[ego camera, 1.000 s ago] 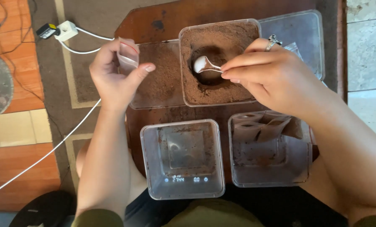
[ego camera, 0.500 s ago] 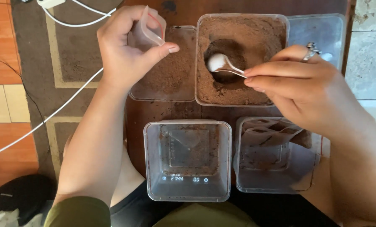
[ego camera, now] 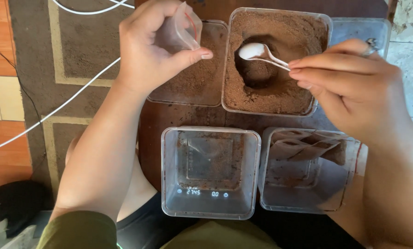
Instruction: A person is using a plastic spoon to fill small plastic bags with a brown powder from a larger container.
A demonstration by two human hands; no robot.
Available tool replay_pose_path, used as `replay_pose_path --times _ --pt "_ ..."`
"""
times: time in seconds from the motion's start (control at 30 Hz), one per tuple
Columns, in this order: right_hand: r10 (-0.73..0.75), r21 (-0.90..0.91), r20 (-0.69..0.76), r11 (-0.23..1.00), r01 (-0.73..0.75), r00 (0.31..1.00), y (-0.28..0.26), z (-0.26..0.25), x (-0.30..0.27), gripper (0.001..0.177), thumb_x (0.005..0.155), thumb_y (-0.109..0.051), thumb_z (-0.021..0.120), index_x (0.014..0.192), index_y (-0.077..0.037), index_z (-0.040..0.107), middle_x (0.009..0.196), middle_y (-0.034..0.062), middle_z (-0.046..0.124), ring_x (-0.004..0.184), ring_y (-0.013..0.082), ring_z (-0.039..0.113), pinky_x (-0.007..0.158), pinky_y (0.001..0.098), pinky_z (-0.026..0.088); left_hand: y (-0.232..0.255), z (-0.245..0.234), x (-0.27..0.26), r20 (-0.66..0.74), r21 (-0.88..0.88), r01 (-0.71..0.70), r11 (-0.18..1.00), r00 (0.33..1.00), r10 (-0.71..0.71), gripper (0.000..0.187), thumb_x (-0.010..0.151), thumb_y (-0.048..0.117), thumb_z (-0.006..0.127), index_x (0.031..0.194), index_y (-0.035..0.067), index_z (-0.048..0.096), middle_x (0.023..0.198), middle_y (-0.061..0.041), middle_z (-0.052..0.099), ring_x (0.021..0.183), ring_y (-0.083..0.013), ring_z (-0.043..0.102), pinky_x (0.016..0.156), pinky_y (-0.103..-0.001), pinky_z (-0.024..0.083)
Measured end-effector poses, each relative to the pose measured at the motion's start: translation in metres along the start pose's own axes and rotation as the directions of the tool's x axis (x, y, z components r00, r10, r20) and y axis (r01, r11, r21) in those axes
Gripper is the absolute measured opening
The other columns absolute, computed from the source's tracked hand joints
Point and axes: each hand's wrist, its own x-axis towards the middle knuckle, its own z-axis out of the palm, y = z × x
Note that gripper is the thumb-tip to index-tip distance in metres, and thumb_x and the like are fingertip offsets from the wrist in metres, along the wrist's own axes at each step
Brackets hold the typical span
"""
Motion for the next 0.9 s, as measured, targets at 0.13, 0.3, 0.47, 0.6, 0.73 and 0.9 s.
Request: replay_pose_path --times 0.13,0.3,0.47,0.6,0.73,0.9 --pt "0.035 0.050 0.112 0.998 -0.041 0.993 0.003 0.000 0.001 0.014 0.104 0.010 0.068 0.114 0.006 0.077 0.125 0.0185 0.074 0.099 0.0332 0.062 0.100 0.0446 0.050 -0.002 0.002 -0.003 0.016 0.010 0.061 0.998 0.998 -0.061 0.044 0.093 0.035 0.084 0.094 0.003 0.054 0.091 -0.010 0.068 0.084 -0.0223 0.063 0.079 -0.034 0.047" --pt "0.022 0.025 0.043 0.999 -0.024 0.999 0.003 -0.001 0.002 0.010 0.111 0.017 0.069 0.112 0.014 0.078 0.121 0.0274 0.076 0.099 0.0353 0.067 0.098 0.0438 0.049 -0.011 0.004 -0.012 -0.075 -0.064 0.148 0.987 0.985 -0.153 0.046 0.087 0.032 0.093 0.086 0.001 0.059 0.087 -0.008 0.064 0.082 -0.0176 0.058 0.075 -0.032 0.042" --pt "-0.006 0.041 0.126 0.999 0.000 0.992 0.005 0.001 0.002 0.011 0.106 0.013 0.069 0.111 0.009 0.078 0.122 0.0226 0.074 0.098 0.0331 0.064 0.098 0.0456 0.050 -0.017 0.007 -0.015 -0.104 -0.221 0.160 0.962 0.977 -0.186 0.043 0.088 0.027 0.091 0.087 0.004 0.055 0.088 -0.009 0.059 0.085 -0.0195 0.056 0.080 -0.035 0.045" --pt "-0.021 -0.033 0.043 0.999 0.022 0.999 0.009 0.004 0.000 0.009 0.112 0.017 0.073 0.114 0.011 0.080 0.123 0.0247 0.077 0.100 0.0348 0.068 0.100 0.0451 0.050 -0.023 0.012 -0.023 -0.157 -0.291 0.248 0.924 0.940 -0.301 0.046 0.082 0.032 0.092 0.093 0.005 0.057 0.094 -0.008 0.062 0.091 -0.0180 0.060 0.081 -0.033 0.052" --pt "-0.014 0.021 0.108 1.000 0.011 0.994 0.006 0.006 0.003 0.012 0.107 0.014 0.071 0.114 0.008 0.078 0.123 0.0230 0.075 0.102 0.0343 0.064 0.096 0.0452 0.048 -0.019 0.017 -0.018 -0.147 -0.394 0.124 0.911 0.970 -0.196 0.058 0.088 0.019 0.089 0.073 0.012 0.033 0.069 -0.001 0.035 0.073 -0.0185 0.040 0.080 -0.039 0.044" --pt "-0.017 -0.032 0.037 0.999 0.018 0.999 0.009 0.007 0.000 0.010 0.111 0.016 0.074 0.114 0.009 0.080 0.124 0.0223 0.076 0.101 0.0344 0.063 0.096 0.0417 0.048 -0.019 0.018 -0.018 -0.123 -0.477 0.140 0.868 0.967 -0.223 0.061 0.089 0.022 0.086 0.068 0.013 0.029 0.066 0.001 0.031 0.071 -0.0167 0.035 0.080 -0.039 0.040"
